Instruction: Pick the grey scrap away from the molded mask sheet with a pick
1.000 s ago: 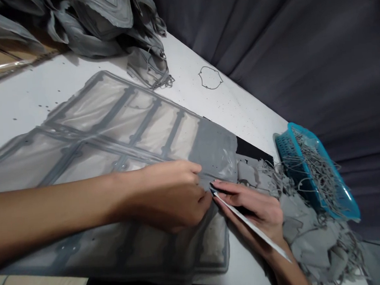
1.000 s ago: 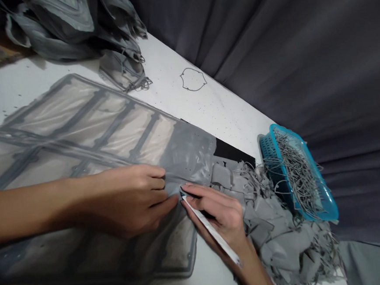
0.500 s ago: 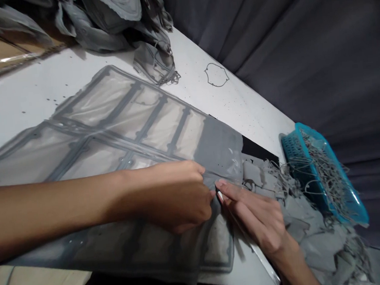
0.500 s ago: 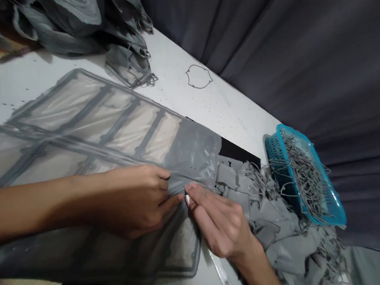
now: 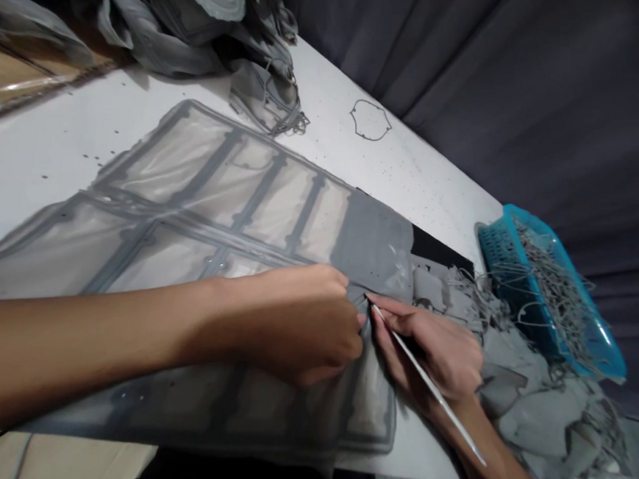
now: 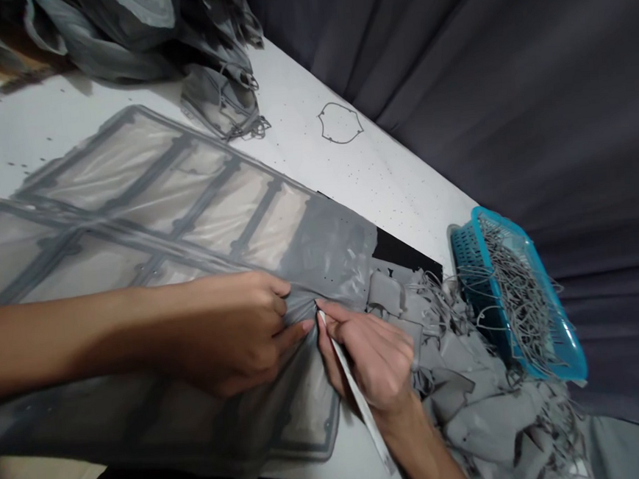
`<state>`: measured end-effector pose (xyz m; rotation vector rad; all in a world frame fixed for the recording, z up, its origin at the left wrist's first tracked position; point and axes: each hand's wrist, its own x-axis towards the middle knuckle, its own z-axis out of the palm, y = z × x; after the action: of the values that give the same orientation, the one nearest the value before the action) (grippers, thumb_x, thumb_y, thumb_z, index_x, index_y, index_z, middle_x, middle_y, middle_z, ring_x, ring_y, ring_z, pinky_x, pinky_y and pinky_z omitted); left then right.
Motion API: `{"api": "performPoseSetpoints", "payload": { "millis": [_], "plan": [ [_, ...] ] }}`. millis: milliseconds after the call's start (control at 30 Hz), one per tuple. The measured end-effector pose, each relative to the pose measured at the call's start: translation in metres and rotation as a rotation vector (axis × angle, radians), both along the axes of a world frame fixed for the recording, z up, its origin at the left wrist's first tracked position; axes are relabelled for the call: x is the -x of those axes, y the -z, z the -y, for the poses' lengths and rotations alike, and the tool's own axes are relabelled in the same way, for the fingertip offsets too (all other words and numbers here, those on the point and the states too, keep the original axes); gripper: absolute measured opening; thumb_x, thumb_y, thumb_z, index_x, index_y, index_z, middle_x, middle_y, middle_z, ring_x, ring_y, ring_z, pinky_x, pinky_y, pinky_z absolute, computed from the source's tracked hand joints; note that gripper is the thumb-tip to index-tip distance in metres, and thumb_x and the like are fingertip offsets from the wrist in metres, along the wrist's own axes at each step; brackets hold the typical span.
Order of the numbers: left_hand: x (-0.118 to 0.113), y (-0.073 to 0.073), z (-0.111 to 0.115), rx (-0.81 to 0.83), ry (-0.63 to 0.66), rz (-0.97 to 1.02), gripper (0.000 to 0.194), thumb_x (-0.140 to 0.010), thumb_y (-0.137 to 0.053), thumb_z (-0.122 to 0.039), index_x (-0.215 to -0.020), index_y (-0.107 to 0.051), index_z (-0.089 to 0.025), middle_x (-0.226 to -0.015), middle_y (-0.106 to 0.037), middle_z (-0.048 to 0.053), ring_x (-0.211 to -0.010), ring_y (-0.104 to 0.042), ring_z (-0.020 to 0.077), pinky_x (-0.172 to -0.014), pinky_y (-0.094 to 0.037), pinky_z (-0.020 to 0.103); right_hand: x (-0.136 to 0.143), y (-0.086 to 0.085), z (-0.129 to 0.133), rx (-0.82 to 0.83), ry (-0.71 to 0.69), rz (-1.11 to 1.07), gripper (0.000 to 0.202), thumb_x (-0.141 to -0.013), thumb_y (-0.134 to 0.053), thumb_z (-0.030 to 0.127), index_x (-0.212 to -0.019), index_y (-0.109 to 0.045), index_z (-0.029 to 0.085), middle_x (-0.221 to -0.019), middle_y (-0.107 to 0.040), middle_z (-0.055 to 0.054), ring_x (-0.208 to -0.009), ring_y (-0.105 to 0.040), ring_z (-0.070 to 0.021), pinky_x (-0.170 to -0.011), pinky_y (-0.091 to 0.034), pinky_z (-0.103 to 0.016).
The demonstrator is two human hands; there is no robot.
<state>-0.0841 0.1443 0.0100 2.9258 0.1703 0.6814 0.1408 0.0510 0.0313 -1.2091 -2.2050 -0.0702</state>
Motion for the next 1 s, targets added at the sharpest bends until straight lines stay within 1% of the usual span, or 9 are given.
{"api": "performPoseSetpoints", "payload": {
  "millis": [100, 167, 300, 467, 633, 733, 800, 933, 1000],
  "plan": [
    [0.001, -0.003, -0.001, -0.055, 0.111, -0.07, 0.023, -0.089, -0.073, -0.028, -0.067, -0.072, -0.022, -0.05, -0.06, 0.002, -0.05, -0.056, 0.0209, -0.061, -0.042, 0.04, 0.003, 0.002, 0.0, -0.043, 0.018, 0.023, 0.025, -0.096, -0.08, 0.0, -0.096, -0.071, 0.024, -0.101, -0.091, -0.006, -0.081, -0.089, -0.0222, -0.073, -0.072, -0.027],
    [0.001, -0.006, -0.002, -0.043, 0.089, -0.098, 0.021, -0.09, -0.074, -0.027, -0.069, -0.074, -0.021, -0.052, -0.062, 0.002, -0.052, -0.057, 0.0215, -0.062, -0.043, 0.04, 0.005, 0.002, 0.0, -0.085, 0.008, 0.063, 0.024, -0.097, -0.079, 0.0, -0.097, -0.071, 0.023, -0.1, -0.091, -0.006, -0.08, -0.089, -0.0206, -0.074, -0.071, -0.026],
    [0.001, -0.009, -0.002, -0.016, 0.098, -0.109, 0.016, -0.091, -0.074, -0.024, -0.076, -0.077, -0.018, -0.052, -0.062, 0.002, -0.051, -0.056, 0.0221, -0.063, -0.045, 0.041, 0.007, 0.002, -0.002, -0.119, -0.012, 0.116, 0.021, -0.099, -0.077, 0.001, -0.097, -0.072, 0.022, -0.102, -0.091, -0.009, -0.081, -0.088, -0.0197, -0.074, -0.068, -0.025],
    [0.0, -0.007, -0.003, 0.0, 0.082, -0.138, 0.016, -0.094, -0.07, -0.026, -0.087, -0.081, -0.016, -0.055, -0.065, 0.003, -0.049, -0.056, 0.0225, -0.066, -0.048, 0.042, 0.005, 0.006, -0.006, -0.107, 0.029, 0.048, 0.024, -0.098, -0.077, 0.0, -0.092, -0.07, 0.022, -0.1, -0.091, -0.008, -0.083, -0.089, -0.0217, -0.064, -0.065, -0.024],
    [0.002, -0.006, -0.003, -0.022, 0.075, -0.168, 0.018, -0.096, -0.068, -0.026, -0.095, -0.084, -0.016, -0.056, -0.068, 0.002, -0.05, -0.058, 0.0222, -0.066, -0.048, 0.041, -0.002, 0.009, -0.008, 0.065, 0.024, -0.17, 0.024, -0.098, -0.079, 0.004, -0.089, -0.071, 0.025, -0.092, -0.09, -0.004, -0.091, -0.09, -0.0266, -0.067, -0.07, -0.028],
    [0.002, -0.007, -0.004, -0.023, 0.09, -0.137, 0.016, -0.093, -0.071, -0.027, -0.089, -0.083, -0.018, -0.056, -0.069, 0.002, -0.049, -0.057, 0.0215, -0.065, -0.046, 0.041, -0.005, 0.007, -0.008, 0.216, 0.073, -0.374, 0.022, -0.097, -0.082, 0.008, -0.085, -0.073, 0.024, -0.095, -0.09, -0.005, -0.091, -0.09, -0.0277, -0.071, -0.073, -0.031],
    [0.002, -0.008, -0.004, -0.032, 0.101, -0.112, 0.015, -0.092, -0.072, -0.026, -0.084, -0.083, -0.019, -0.055, -0.069, 0.002, -0.048, -0.056, 0.021, -0.062, -0.043, 0.041, -0.007, 0.002, -0.009, 0.315, 0.08, -0.454, 0.022, -0.096, -0.084, 0.009, -0.083, -0.075, 0.024, -0.099, -0.091, -0.006, -0.088, -0.09, -0.0265, -0.074, -0.074, -0.032],
    [0.002, -0.009, -0.002, -0.064, 0.118, -0.128, 0.014, -0.087, -0.073, -0.025, -0.076, -0.08, -0.022, -0.052, -0.066, 0.001, -0.049, -0.054, 0.0201, -0.062, -0.041, 0.04, -0.01, -0.007, -0.01, 0.404, -0.008, -0.429, 0.02, -0.094, -0.085, 0.008, -0.084, -0.077, 0.023, -0.099, -0.091, -0.007, -0.089, -0.09, -0.0257, -0.077, -0.074, -0.032],
    [0.002, -0.008, -0.001, -0.015, 0.012, -0.126, 0.013, -0.083, -0.075, -0.03, -0.071, -0.078, -0.026, -0.051, -0.064, 0.0, -0.05, -0.054, 0.0189, -0.066, -0.044, 0.038, -0.013, -0.009, -0.009, 0.413, -0.038, -0.389, 0.02, -0.095, -0.085, 0.008, -0.084, -0.077, 0.023, -0.101, -0.09, -0.008, -0.089, -0.09, -0.0254, -0.078, -0.073, -0.033]
  ]
}}
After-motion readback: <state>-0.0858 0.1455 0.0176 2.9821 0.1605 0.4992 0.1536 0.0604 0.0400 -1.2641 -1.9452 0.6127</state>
